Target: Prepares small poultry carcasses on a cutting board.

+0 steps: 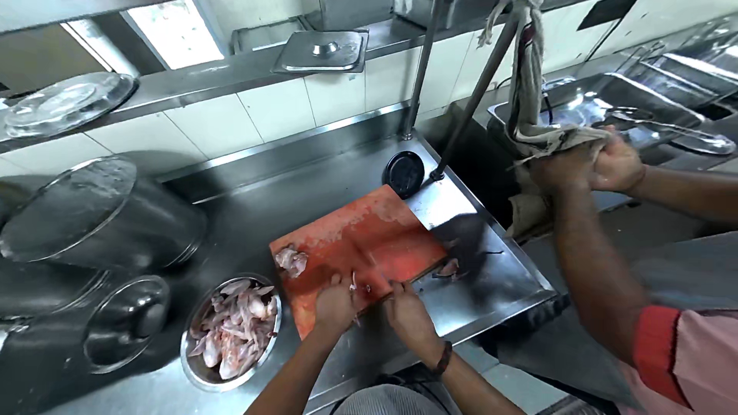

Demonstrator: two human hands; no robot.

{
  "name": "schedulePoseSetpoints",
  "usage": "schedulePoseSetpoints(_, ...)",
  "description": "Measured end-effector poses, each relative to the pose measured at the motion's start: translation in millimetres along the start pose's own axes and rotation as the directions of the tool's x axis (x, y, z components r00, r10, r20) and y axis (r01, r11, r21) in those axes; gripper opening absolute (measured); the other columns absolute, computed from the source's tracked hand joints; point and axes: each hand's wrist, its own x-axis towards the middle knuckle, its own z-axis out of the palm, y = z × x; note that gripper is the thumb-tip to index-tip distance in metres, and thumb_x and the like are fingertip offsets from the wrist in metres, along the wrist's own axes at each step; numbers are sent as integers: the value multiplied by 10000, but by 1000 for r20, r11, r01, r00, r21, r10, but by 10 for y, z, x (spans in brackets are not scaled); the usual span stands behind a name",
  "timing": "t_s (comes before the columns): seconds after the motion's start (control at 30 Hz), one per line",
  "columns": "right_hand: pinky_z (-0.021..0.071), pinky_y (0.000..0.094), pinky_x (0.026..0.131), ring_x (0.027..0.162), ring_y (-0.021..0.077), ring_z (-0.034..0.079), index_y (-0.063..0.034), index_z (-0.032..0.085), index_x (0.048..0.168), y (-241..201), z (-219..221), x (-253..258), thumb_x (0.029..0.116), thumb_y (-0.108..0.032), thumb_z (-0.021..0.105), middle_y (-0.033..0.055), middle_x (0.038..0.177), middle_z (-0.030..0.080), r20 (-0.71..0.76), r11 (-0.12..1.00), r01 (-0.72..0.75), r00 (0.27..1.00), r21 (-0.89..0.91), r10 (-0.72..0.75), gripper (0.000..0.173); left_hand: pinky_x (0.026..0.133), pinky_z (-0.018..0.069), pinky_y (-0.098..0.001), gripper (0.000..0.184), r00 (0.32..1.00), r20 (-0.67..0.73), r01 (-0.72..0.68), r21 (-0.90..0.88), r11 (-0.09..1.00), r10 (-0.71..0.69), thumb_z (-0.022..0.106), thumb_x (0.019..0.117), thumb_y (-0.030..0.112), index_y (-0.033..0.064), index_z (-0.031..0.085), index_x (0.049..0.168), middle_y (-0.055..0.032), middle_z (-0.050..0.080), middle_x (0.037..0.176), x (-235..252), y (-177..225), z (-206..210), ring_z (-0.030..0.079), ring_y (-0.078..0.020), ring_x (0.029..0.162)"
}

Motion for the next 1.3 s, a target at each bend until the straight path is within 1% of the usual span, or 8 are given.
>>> schedulePoseSetpoints(0.1, 599, 451, 841, 974, 294, 714, -43, 560, 1293, -117, -110, -215, 1025, -267, 495, 175, 1217, 640, 126, 992, -57, 991, 116, 43, 356, 967, 559, -515, 463, 999, -47, 8, -26, 1000, -9, 536, 994, 349, 161, 557, 1417, -105, 565, 1459, -6, -17, 4, 650, -311, 1207)
schedulePoseSetpoints(0.23, 581, 493, 878, 1033, 331, 702, -38, 566, 1301, -212, -62, -443, 1039, -262, 479, 183, 1172, 669, 309, 996, -42, 951, 79, 15, 355, 919, 585, -488, 393, 995, -92, -37, -43, 998, 33, 541, 992, 331, 225, 612, 1364, -89, 572, 1433, -7, -73, 77, 681, -293, 1126)
schedulePoseSetpoints(0.43, 575, 521, 856, 1016, 348, 704, -40, 552, 1289, -205, -50, -558, 1040, -264, 472, 185, 1110, 681, 408, 995, -71, 912, 74, 34, 344, 921, 581, -465, 334, 990, -95, -112, -35, 993, 109, 528, 986, 295, 189, 669, 1269, -70, 628, 1353, 11, -139, 139, 685, -261, 1113)
schedulePoseSetpoints(0.7, 599, 528, 842, 1039, 381, 705, -29, 455, 1406, -450, 139, -392, 1053, -164, 426, 226, 1224, 631, 374, 994, -95, 921, -62, 112, 379, 955, 572, -441, 319, 977, -175, -156, -200, 967, 121, 639, 913, 308, 124, 724, 1159, -57, 709, 1207, 52, -278, 205, 699, -206, 1071)
schedulePoseSetpoints(0.87, 599, 537, 843, 1054, 394, 700, -40, 444, 1436, -544, 162, -257, 1058, -126, 401, 235, 1271, 608, 348, 994, -74, 932, -84, 99, 390, 944, 575, -433, 312, 961, -261, -163, -271, 949, 90, 631, 931, 263, 101, 721, 1181, -74, 716, 1187, 96, -339, 275, 705, -209, 1040)
schedulePoseSetpoints(0.97, 598, 542, 834, 1033, 390, 707, -62, 475, 1404, -327, 232, -457, 1056, -167, 420, 213, 1194, 659, 352, 992, -93, 929, -88, 118, 368, 917, 586, -435, 271, 950, -307, -149, -279, 949, 59, 611, 959, 288, 121, 742, 1128, -55, 730, 1147, 127, -336, 338, 713, -204, 1016)
schedulePoseSetpoints(1.1, 594, 558, 818, 1009, 405, 713, -75, 445, 1433, -31, 242, -749, 1046, -203, 462, 217, 1158, 676, 423, 980, -136, 887, -144, 186, 408, 950, 574, -441, 295, 970, -239, -118, -276, 954, 51, 574, 1003, 326, 109, 733, 1124, -71, 715, 1173, 171, -378, 285, 703, -214, 1058)
schedulePoseSetpoints(1.3, 583, 547, 817, 965, 382, 721, -51, 492, 1347, 28, 192, -527, 1052, -264, 445, 199, 1034, 700, 394, 996, -84, 915, -28, 88, 368, 978, 546, -455, 336, 975, -207, -143, -326, 935, 77, 617, 985, 345, 47, 720, 1099, -121, 715, 1084, 116, -669, 106, 688, -246, 1047)
